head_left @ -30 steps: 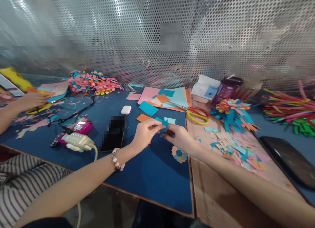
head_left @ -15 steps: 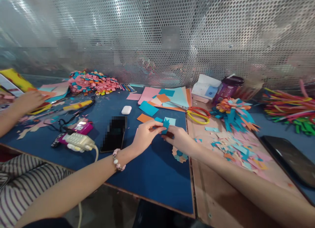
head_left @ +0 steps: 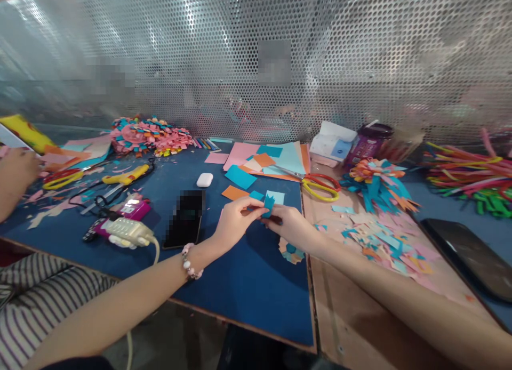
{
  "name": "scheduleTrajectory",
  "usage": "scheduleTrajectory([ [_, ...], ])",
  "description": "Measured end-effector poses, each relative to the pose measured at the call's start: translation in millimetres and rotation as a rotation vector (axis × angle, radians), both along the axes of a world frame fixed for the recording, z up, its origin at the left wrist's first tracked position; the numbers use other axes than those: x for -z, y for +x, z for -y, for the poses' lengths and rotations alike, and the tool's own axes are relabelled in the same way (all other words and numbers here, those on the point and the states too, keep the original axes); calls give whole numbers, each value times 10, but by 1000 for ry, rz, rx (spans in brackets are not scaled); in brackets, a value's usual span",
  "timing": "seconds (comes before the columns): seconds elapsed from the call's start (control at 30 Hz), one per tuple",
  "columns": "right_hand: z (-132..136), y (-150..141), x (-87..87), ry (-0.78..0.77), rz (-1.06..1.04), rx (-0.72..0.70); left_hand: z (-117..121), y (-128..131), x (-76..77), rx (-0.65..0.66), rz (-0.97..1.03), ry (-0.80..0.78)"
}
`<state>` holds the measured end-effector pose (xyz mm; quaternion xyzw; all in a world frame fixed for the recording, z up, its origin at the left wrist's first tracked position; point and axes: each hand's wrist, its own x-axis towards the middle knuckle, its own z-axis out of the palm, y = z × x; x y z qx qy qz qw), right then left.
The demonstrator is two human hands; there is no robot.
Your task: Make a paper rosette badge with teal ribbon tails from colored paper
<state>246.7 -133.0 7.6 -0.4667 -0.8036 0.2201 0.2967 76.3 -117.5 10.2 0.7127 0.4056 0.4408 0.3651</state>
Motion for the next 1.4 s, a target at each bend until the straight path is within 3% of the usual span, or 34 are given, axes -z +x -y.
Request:
scheduleTrajectory([
  [0.47, -15, -8, 35, -29, 43, 6, 9, -10, -3, 10, -28, -13],
  [0.7, -18, 176, -334, -83, 93, 65, -61, -25, -10, -13, 146, -126],
  [0.8, -25, 218, -415, -86, 50, 66, -77, -31, -26, -35, 147, -159],
  [1.07, 13, 88, -249, -15, 22, 72, -49, -23, -3, -48, 48, -47],
  [1.4, 55, 141, -463, 117, -99, 63, -37, -34, 10, -51, -5, 86],
])
